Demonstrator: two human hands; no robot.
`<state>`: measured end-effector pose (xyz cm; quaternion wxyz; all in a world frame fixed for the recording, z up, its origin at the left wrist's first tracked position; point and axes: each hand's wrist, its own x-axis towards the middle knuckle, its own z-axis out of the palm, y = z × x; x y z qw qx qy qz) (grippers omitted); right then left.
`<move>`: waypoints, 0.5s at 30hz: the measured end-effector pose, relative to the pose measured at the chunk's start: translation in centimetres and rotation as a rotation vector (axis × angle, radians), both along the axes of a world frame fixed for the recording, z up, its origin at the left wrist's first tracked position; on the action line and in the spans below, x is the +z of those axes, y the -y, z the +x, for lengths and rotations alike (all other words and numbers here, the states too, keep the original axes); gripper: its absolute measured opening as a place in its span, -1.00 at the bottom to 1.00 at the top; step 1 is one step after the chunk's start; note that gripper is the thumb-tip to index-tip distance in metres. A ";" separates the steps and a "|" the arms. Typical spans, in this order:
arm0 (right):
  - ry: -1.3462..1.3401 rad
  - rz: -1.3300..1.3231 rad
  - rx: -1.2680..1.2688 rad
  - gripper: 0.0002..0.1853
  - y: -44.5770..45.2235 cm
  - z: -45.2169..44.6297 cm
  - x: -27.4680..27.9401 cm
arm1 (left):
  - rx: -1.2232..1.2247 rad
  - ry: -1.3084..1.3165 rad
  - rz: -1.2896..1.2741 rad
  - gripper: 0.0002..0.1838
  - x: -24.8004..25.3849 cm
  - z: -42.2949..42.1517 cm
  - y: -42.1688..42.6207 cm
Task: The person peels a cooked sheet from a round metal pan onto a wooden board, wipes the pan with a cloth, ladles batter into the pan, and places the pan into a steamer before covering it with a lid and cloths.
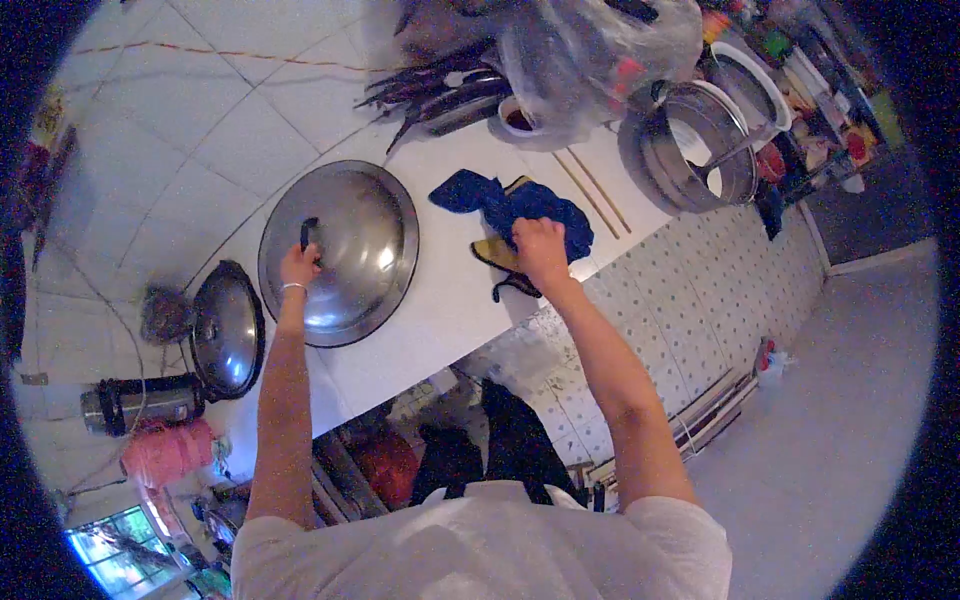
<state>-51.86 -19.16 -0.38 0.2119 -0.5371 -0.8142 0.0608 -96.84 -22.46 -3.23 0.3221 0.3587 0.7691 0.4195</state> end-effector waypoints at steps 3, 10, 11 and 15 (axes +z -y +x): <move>-0.086 0.025 0.108 -0.91 1.5 -1.3 0.7 | -0.051 0.009 0.023 -0.76 0.5 0.7 0.7; -0.063 -0.439 0.715 -0.89 7.5 0.5 0.9 | -0.130 -0.798 0.452 -0.51 4.8 11.7 2.0; -0.061 -0.448 0.711 -0.89 7.4 1.1 0.8 | -0.388 -0.695 0.227 -0.53 5.2 14.5 2.5; -0.274 -0.050 0.164 -0.80 3.6 4.2 0.6 | -0.958 -0.615 0.199 -0.66 -0.8 22.0 3.7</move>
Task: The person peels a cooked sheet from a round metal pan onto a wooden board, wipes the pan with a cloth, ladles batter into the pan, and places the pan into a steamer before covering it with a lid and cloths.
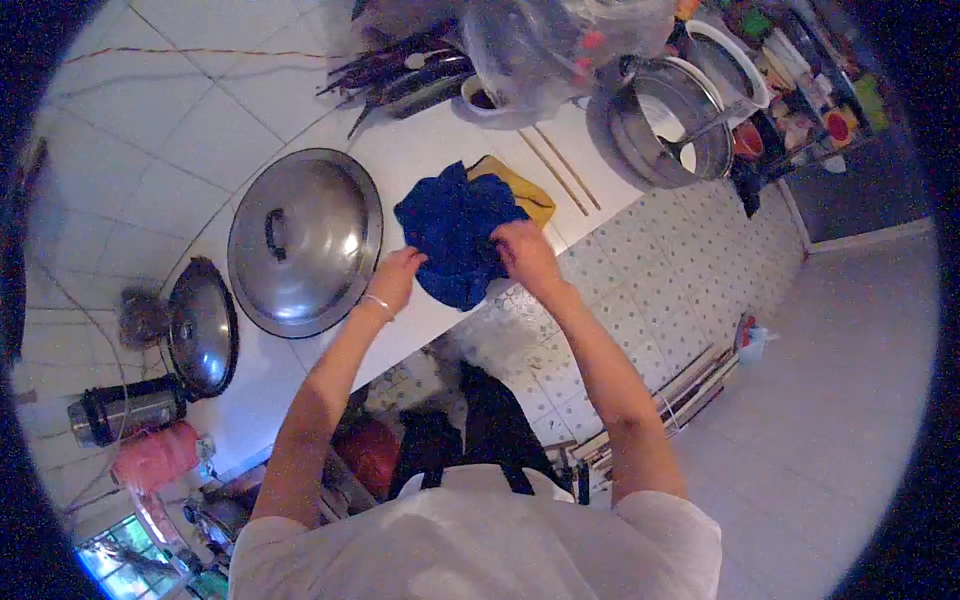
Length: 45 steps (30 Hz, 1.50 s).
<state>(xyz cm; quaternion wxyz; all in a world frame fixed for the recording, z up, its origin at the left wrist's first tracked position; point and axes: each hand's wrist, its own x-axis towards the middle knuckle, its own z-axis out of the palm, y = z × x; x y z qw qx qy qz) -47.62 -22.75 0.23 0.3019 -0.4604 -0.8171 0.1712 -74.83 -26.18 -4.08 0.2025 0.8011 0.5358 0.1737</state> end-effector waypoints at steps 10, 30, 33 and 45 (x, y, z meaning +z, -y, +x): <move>0.082 0.026 -0.463 -0.83 -3.7 3.0 -2.1 | 0.142 0.126 -0.171 -0.71 7.1 1.6 -0.3; 0.243 0.144 0.157 -0.71 -4.8 -6.9 -1.7 | 0.158 0.824 -0.784 -0.49 23.3 -11.2 14.8; 0.701 -0.028 0.357 -0.73 -6.4 -7.5 -1.6 | 0.153 0.771 -0.773 -0.55 23.2 -12.4 16.5; 0.332 0.000 0.115 -0.85 -10.3 -5.1 6.0 | 0.347 0.643 -0.495 -0.75 23.2 -17.3 23.7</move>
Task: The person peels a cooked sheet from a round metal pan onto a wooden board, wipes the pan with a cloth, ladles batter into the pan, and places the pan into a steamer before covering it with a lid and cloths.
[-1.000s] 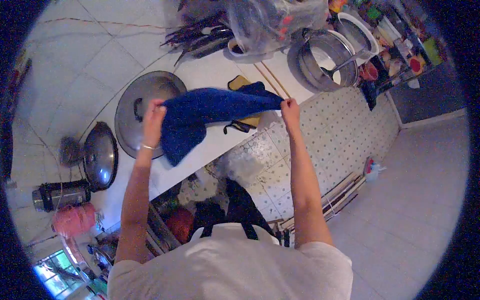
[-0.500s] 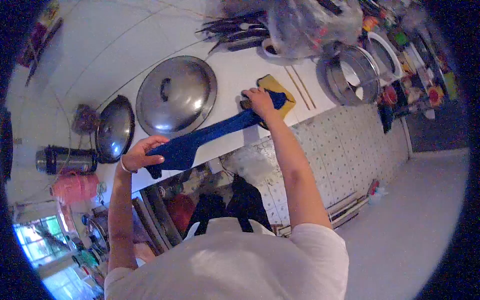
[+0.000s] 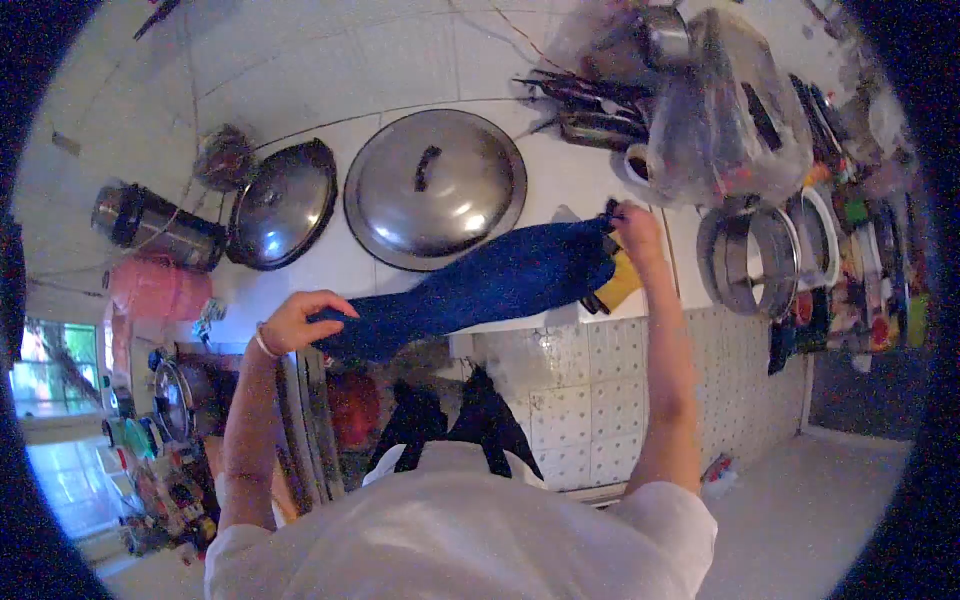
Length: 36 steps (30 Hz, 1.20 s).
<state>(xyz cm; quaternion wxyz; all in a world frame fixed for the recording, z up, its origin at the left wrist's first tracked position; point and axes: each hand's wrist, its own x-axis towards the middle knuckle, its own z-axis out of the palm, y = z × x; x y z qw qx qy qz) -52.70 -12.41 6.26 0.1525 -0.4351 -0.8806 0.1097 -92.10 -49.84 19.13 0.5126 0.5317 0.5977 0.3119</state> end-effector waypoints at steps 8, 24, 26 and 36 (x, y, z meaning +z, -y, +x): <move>-0.211 0.120 0.063 -0.81 -2.5 -7.6 14.5 | 0.721 -0.066 0.124 -0.88 0.0 -9.4 5.7; -0.415 0.279 -0.108 -0.80 -15.9 -29.8 10.6 | 1.144 -0.432 0.475 -0.70 -7.1 -20.6 -7.4; -0.287 0.198 -0.148 -0.81 -16.9 -29.4 6.0 | 1.103 -0.349 0.325 -0.72 -11.5 -18.5 -8.8; -0.035 0.154 -0.113 -0.89 -16.8 -28.7 -2.8 | 0.895 -0.738 0.180 -0.70 -19.0 -3.9 -10.8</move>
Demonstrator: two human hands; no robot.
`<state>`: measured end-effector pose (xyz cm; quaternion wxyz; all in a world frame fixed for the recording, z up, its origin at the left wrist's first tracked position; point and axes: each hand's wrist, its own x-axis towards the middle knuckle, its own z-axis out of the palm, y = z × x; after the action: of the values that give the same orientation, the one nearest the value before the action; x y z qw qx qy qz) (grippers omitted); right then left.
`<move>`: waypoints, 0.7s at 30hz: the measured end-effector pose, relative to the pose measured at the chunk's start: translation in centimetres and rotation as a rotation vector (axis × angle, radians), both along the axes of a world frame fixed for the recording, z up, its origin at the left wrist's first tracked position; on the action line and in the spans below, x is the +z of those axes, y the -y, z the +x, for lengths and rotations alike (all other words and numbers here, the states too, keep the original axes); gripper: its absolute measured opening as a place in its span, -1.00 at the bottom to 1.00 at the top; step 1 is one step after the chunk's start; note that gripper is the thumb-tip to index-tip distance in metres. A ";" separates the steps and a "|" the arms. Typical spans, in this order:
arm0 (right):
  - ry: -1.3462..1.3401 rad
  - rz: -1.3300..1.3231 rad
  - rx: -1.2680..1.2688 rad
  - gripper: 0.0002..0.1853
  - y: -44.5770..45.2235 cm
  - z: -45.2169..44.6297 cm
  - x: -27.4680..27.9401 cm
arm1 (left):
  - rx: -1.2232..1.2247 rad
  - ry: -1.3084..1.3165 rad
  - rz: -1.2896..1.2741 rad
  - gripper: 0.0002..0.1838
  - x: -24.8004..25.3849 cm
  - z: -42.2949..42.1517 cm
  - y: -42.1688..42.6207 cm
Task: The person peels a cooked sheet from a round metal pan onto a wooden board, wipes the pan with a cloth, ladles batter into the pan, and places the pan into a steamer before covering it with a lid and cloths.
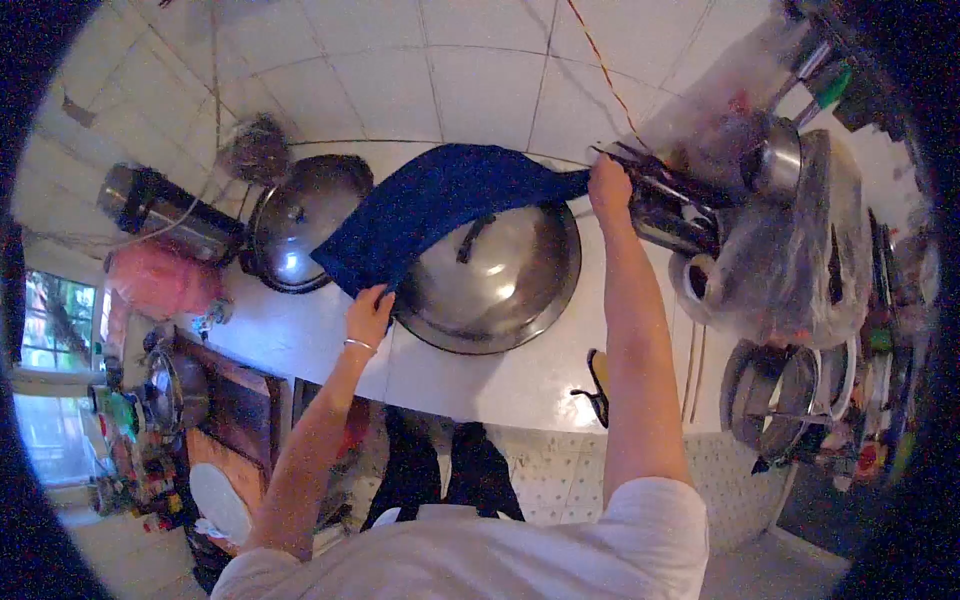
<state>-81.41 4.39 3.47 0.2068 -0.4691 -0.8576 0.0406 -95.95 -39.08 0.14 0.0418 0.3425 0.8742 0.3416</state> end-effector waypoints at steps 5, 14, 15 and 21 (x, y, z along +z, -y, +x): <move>0.446 0.242 0.156 -0.82 0.5 -0.1 0.1 | -0.113 0.187 0.036 -0.61 -2.5 3.3 -1.8; 0.651 0.049 0.411 -0.84 15.3 5.0 -0.2 | -0.039 0.185 0.101 -0.60 -4.5 1.1 2.2; 0.614 -0.107 0.392 -0.84 16.3 6.4 -0.8 | -0.049 0.193 0.096 -0.60 -4.7 0.2 2.9; 0.167 -0.312 0.095 -0.83 15.8 15.8 -3.3 | -0.092 -0.003 -0.156 -0.56 -7.7 -2.4 4.6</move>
<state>-65.61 -11.42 0.17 0.0573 -0.4562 -0.8763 0.1438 -98.38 -43.70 -7.56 0.0825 0.3787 0.8815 0.2698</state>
